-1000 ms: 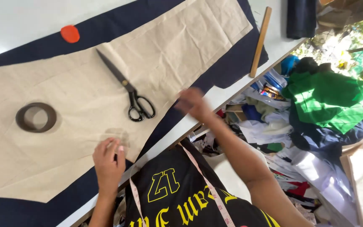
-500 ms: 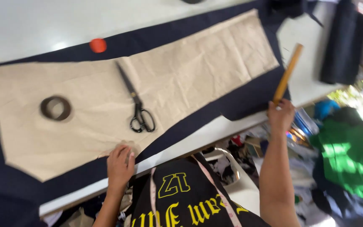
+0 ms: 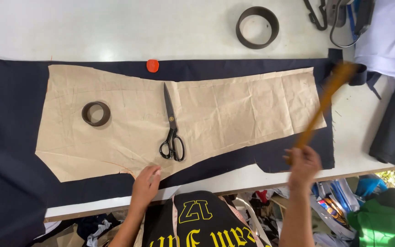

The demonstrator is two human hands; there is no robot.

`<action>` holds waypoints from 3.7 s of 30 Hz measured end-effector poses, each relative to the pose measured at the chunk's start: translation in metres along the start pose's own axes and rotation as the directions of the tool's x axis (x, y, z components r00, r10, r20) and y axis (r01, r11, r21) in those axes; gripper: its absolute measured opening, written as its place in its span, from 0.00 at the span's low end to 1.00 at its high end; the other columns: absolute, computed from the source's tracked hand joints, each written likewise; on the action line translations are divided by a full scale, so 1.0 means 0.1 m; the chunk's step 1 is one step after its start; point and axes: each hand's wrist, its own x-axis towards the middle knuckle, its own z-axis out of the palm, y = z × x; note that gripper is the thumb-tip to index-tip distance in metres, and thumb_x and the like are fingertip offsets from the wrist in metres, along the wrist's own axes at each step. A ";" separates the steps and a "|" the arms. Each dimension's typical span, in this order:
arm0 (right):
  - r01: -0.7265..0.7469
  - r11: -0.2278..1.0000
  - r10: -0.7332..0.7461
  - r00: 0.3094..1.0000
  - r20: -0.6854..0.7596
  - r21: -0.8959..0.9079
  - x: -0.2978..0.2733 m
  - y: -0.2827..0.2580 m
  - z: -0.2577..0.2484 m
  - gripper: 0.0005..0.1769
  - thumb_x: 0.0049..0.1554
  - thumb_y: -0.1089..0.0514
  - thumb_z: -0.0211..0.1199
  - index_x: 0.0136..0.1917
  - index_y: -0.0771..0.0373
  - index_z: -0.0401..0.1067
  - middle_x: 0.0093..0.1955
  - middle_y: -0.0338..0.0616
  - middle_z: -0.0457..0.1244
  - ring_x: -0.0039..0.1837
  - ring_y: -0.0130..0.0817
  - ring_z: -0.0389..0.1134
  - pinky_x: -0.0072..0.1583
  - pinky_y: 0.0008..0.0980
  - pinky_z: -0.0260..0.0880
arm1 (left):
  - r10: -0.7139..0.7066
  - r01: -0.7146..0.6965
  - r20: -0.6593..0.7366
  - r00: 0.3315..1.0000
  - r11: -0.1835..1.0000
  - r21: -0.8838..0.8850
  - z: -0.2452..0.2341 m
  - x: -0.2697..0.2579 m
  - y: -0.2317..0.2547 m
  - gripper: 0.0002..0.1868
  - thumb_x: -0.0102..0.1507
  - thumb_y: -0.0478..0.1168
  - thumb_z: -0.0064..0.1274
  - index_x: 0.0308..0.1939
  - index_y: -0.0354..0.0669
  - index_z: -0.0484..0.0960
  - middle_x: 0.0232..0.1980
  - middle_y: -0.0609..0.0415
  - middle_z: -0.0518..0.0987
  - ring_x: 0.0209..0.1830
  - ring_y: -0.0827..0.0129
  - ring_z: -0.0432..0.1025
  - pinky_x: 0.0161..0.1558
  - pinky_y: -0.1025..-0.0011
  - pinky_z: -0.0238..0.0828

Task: The person places a paper pattern on a dark fabric, uses a ruler and chalk to trace the pattern outline, then uses shears to cut the fabric along the traced lines. The person adjusts the pattern and fabric as needed and removes the cut piece at the end.

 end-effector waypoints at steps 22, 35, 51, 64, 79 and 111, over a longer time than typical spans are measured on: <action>0.942 0.335 -0.790 0.298 0.537 -0.029 2.40 -0.78 3.03 0.26 0.62 0.52 0.76 0.68 0.67 0.75 0.65 0.56 0.65 0.69 0.55 0.63 0.66 0.54 0.69 | -0.632 0.458 -0.076 0.772 0.635 -0.623 -0.60 0.97 0.32 0.14 0.75 0.44 0.44 0.52 0.40 0.83 0.46 0.52 0.84 0.34 0.68 0.77 0.41 0.70 0.72; 0.884 0.435 -0.567 0.416 0.711 -0.170 2.89 -0.75 3.42 0.16 0.66 0.53 0.71 0.58 0.69 0.81 0.54 0.49 0.64 0.57 0.48 0.68 0.57 0.45 0.72 | -0.672 0.533 -0.014 0.740 0.600 -0.596 -0.48 1.03 0.11 0.14 0.75 0.43 0.44 0.52 0.41 0.84 0.46 0.52 0.86 0.41 0.70 0.76 0.44 0.71 0.70; 0.948 0.316 -0.842 0.270 0.467 0.023 1.39 -0.46 1.22 0.09 0.62 0.70 0.73 0.56 0.72 0.78 0.56 0.60 0.68 0.66 0.57 0.71 0.62 0.50 0.78 | -0.616 0.494 -0.029 0.787 0.657 -0.569 -0.59 1.00 0.32 0.12 0.77 0.40 0.41 0.52 0.41 0.81 0.46 0.53 0.83 0.41 0.71 0.75 0.44 0.72 0.71; 0.935 0.352 -0.812 0.282 0.511 0.044 0.56 0.55 1.25 0.09 0.61 0.67 0.73 0.55 0.63 0.78 0.52 0.41 0.68 0.74 0.47 0.69 0.65 0.51 0.69 | -0.569 0.429 -0.043 0.821 0.666 -0.610 -0.48 0.95 0.06 0.12 0.76 0.41 0.43 0.51 0.42 0.82 0.45 0.54 0.83 0.39 0.73 0.75 0.41 0.74 0.71; 0.904 0.389 -0.702 0.415 0.578 -0.177 0.64 0.81 1.33 0.12 0.58 0.56 0.76 0.56 0.50 0.83 0.54 0.31 0.68 0.74 0.39 0.69 0.79 0.56 0.51 | -0.571 0.352 -0.153 0.806 0.672 -0.651 -0.17 0.98 -0.37 0.11 0.75 0.40 0.45 0.48 0.43 0.84 0.41 0.53 0.85 0.36 0.73 0.77 0.34 0.78 0.74; 0.881 0.276 -0.495 0.473 0.729 -0.384 -0.82 0.22 2.89 0.40 0.68 0.33 0.56 0.83 0.57 0.63 0.88 0.48 0.49 0.85 0.58 0.48 0.76 0.63 0.52 | -0.014 0.020 -0.542 0.840 1.000 0.005 -2.17 2.26 -2.27 0.19 0.73 0.41 0.48 0.62 0.35 0.84 0.60 0.34 0.82 0.61 0.39 0.75 0.62 0.49 0.72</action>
